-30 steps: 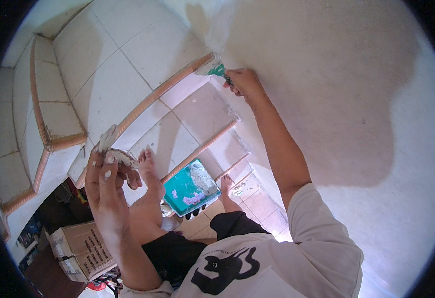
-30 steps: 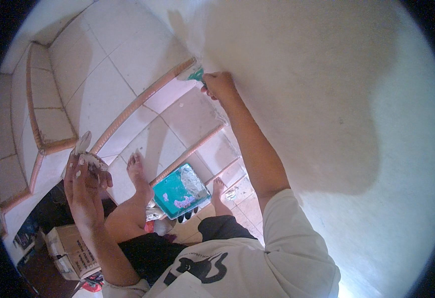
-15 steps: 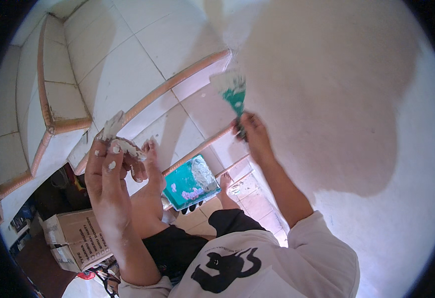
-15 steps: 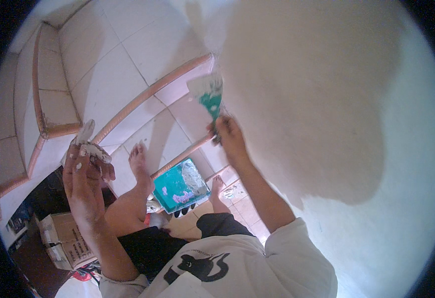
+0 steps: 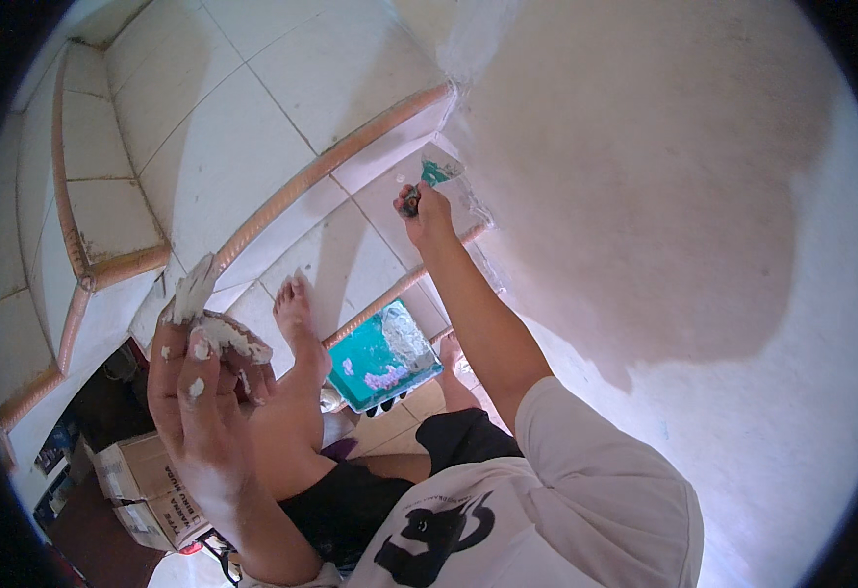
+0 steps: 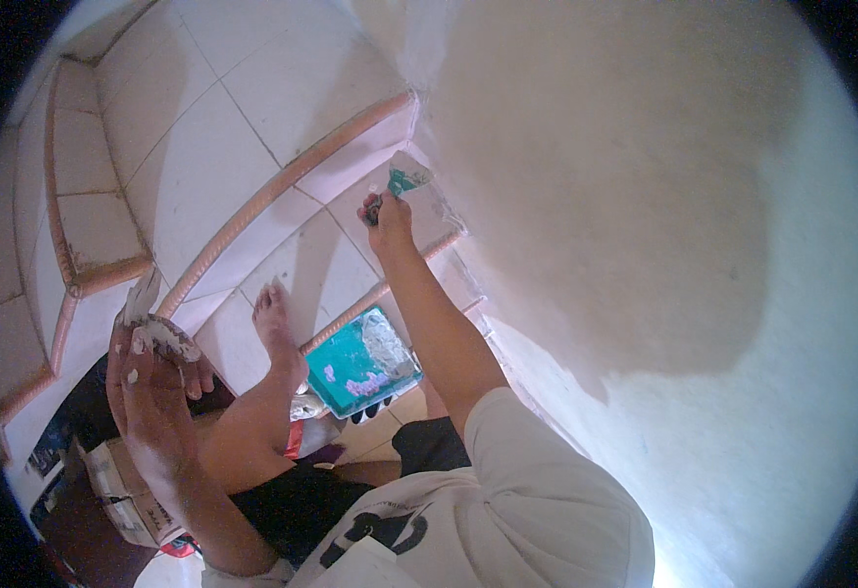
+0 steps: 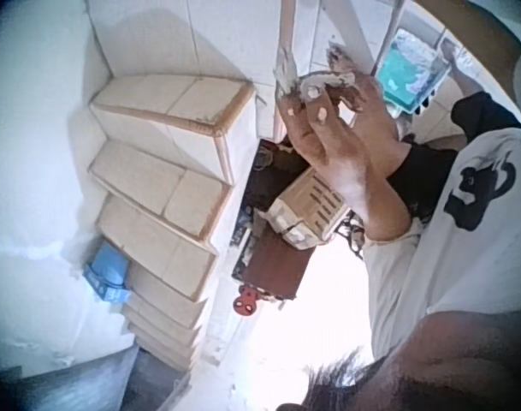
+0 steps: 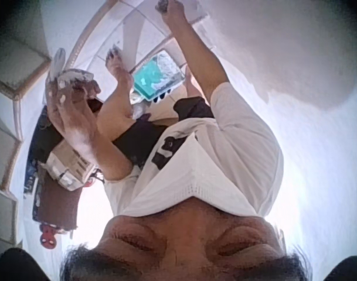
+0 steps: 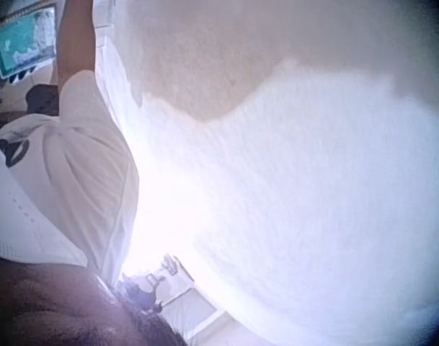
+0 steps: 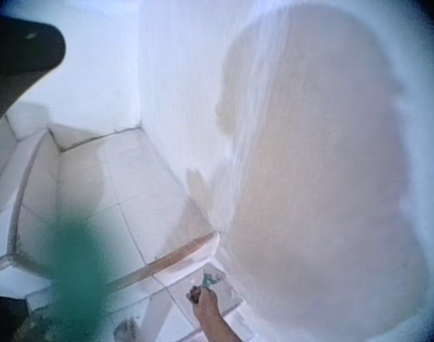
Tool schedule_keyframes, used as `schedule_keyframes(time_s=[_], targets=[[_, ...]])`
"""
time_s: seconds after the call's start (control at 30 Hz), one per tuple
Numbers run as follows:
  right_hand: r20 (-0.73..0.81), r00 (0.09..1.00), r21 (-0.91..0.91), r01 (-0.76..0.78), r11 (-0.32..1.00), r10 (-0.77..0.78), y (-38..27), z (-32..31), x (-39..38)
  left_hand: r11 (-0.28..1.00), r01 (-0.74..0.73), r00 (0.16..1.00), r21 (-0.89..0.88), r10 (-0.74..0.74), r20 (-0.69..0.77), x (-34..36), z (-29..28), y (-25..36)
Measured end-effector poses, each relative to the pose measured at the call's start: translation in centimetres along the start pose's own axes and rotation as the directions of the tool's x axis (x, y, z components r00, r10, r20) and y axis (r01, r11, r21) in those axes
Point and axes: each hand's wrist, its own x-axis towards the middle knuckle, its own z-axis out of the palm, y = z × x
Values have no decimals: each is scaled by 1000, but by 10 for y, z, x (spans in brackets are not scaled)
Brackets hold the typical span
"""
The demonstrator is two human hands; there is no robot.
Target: The person applies wall putty to the corner of a wall next to a set of stairs using a putty knife and their fingers. They take putty from a tray and smooth it over the crack at the wall junction.
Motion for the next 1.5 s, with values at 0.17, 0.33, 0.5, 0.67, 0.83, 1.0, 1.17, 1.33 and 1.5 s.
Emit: schedule_keyframes(time_s=[0.17, 0.33, 0.5, 0.67, 0.83, 1.0, 1.17, 1.33, 1.5], targets=[[-75, 997, 104, 28, 994, -21, -7, 23, 20, 1000, 7, 1000, -6, -7, -6, 4, 0, 1], [-162, 985, 186, 84, 979, -54, -5, 48, 24, 999, 38, 995, -19, -40, -87, 6, 0, 0], [-160, 985, 298, 111, 948, -65, 1, 59, 33, 999, 34, 998, -37, -37, -57, 9, 4, 2], [-207, 975, 307, 141, 941, -79, 5, 69, 37, 1000, 3, 998, -27, -5, -66, 11, -1, -2], [-203, 973, 315, 173, 933, -112, 4, 69, 44, 999, 22, 1000, -42, -21, 20, 15, -2, 2], [-197, 966, 313, 222, 923, -166, 7, 74, 39, 999, 26, 999, -28, -27, -21, 14, -2, 3], [-157, 960, 272, 266, 925, -230, 12, 85, 16, 999, 20, 999, -38, -22, -43, 14, 1, 4], [-139, 945, 242, 324, 915, -298, 7, 98, -1, 996, 24, 998, -91, -19, 60, 18, -8, 3], [-122, 939, 240, 341, 909, -320, 2, 109, -21, 999, -9, 989, -51, 2, -145, 12, -6, -5]])
